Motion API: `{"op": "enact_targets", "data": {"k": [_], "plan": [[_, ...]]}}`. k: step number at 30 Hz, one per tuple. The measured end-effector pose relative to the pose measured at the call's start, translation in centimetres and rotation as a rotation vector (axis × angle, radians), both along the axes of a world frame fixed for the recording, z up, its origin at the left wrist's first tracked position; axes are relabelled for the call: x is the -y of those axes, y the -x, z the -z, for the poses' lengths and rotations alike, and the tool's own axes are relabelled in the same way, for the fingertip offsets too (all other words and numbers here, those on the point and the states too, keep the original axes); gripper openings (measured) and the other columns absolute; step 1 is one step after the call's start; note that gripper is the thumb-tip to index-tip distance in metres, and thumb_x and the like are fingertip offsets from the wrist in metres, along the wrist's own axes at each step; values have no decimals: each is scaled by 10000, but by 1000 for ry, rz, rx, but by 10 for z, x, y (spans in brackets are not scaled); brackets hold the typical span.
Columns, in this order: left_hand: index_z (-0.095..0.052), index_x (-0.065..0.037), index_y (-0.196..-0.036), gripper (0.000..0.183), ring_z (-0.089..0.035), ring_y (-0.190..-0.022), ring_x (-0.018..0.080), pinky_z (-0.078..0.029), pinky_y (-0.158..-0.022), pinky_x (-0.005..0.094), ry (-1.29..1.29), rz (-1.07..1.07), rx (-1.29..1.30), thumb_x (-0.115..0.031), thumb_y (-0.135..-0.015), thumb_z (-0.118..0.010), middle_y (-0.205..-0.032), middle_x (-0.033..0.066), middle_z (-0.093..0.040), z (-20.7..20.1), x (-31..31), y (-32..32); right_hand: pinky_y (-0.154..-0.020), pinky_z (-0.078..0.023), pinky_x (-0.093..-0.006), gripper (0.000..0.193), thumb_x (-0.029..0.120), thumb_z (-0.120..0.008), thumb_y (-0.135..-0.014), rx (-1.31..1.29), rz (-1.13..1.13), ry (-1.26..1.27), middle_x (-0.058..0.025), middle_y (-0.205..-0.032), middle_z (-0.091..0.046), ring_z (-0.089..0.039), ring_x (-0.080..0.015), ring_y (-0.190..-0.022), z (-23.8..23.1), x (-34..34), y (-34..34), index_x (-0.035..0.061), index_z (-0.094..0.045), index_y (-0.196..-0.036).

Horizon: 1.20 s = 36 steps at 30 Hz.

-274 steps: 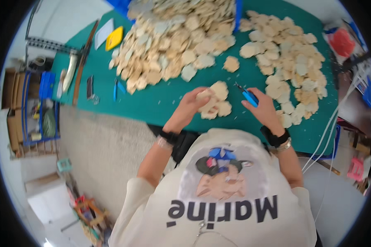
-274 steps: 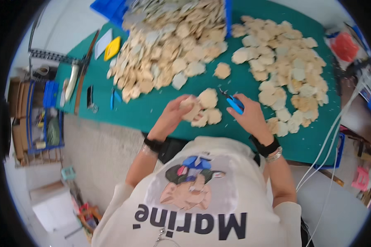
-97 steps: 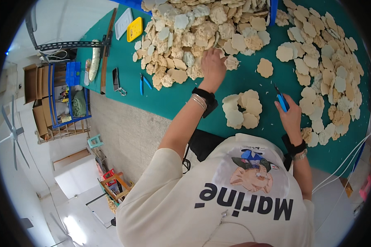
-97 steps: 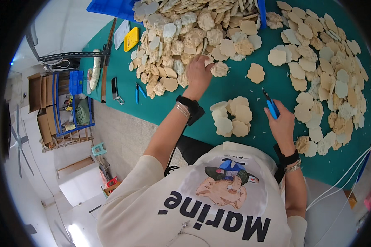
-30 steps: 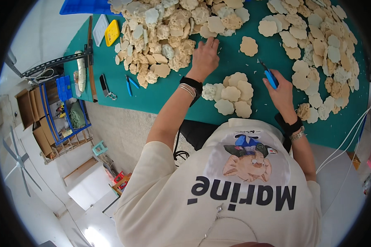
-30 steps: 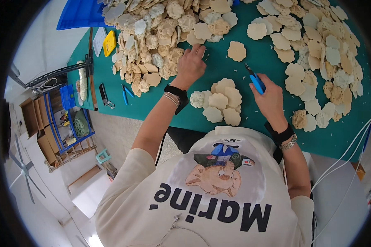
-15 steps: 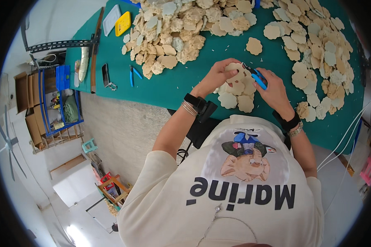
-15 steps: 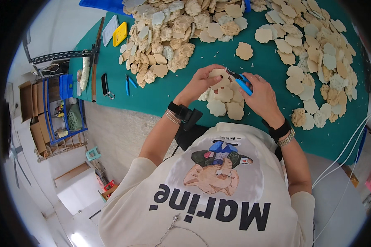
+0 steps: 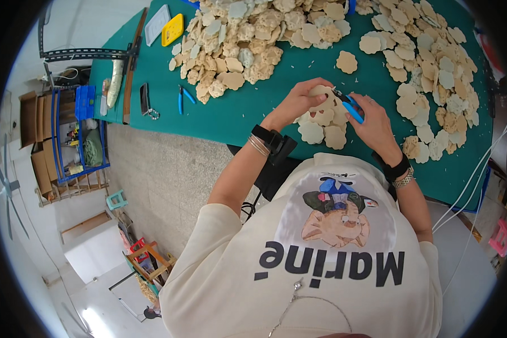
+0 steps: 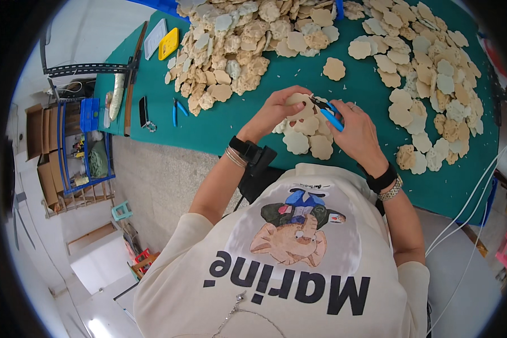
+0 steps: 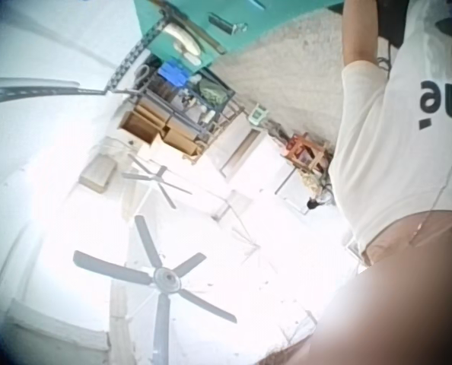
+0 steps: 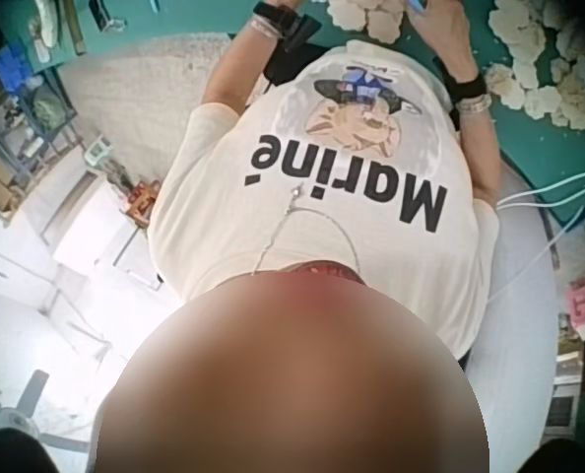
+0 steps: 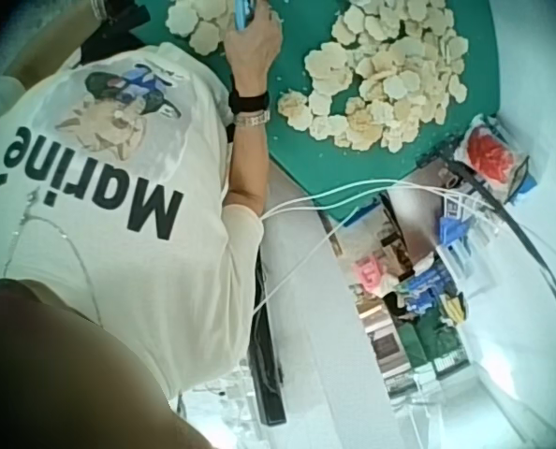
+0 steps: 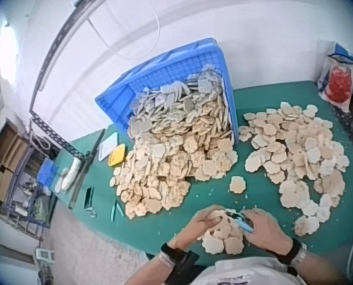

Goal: The person uses blue-handled pliers to trim the edges of small, light-colored, irregularly shaped craft pieces on a green table. They pick up each piece, trim it, and place it back on the table, repeating this process for many pieces.

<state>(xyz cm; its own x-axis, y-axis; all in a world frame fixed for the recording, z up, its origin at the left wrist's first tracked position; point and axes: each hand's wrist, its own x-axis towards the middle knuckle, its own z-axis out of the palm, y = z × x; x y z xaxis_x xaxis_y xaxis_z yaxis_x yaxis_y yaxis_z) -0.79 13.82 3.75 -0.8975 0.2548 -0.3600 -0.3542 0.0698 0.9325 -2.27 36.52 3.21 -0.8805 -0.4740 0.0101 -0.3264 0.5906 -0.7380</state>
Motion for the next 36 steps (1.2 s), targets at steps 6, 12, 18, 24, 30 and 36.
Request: {"op": "enact_targets", "data": {"k": [6, 12, 18, 24, 30, 36], "plan": [[-600, -78, -1212, 250, -545, -743, 64, -433, -552, 229, 14, 7, 39, -89, -962, -585, -936, -10, -638, 3, 1, 2, -658, -496, -399, 379, 161, -700, -815, -42, 2, 7, -136, -847, -625, -615, -304, -717, 3, 0, 2, 42, -640, -1170], [-604, -77, -1202, 244, -544, -746, 54, -433, -561, 220, 4, 0, 105, -75, -958, -586, -938, -15, -631, 9, 1, 8, -652, -498, -397, 391, 177, -712, -817, 58, -2, -9, -134, -841, -628, -618, -300, -715, 11, -1, 7, 59, -642, -1183], [-602, -79, -1199, 242, -554, -747, 60, -436, -574, 220, 18, 11, 138, -82, -959, -584, -972, 10, -669, 11, 3, 22, -646, -505, -402, 388, 185, -724, -816, 52, 16, 18, -134, -841, -630, -622, -303, -707, 15, 1, 16, 66, -645, -1177], [-589, -72, -1207, 252, -564, -754, 67, -429, -573, 224, -20, 26, 151, -76, -957, -563, -976, 32, -703, 15, 0, 30, -653, -503, -417, 340, 141, -708, -823, -33, 31, -33, -162, -875, -659, -637, -347, -744, 20, -2, 23, 52, -655, -1147], [-622, -77, -1188, 238, -589, -771, 101, -464, -623, 246, -28, 1, 171, -112, -958, -575, -996, 45, -699, 24, 2, 34, -635, -502, -404, 311, 165, -715, -830, 31, 77, 101, -191, -858, -677, -641, -376, -737, 37, 1, 24, 40, -681, -1113], [-752, -82, -876, 145, -616, -849, 188, -495, -722, 320, 449, 216, -203, -171, -924, -649, -987, 65, -699, 31, 11, 67, -627, -500, -354, 333, 191, -736, -839, 139, 263, 137, -195, -835, -681, -632, -337, -664, 41, -12, 40, 9, -667, -1109]]}}
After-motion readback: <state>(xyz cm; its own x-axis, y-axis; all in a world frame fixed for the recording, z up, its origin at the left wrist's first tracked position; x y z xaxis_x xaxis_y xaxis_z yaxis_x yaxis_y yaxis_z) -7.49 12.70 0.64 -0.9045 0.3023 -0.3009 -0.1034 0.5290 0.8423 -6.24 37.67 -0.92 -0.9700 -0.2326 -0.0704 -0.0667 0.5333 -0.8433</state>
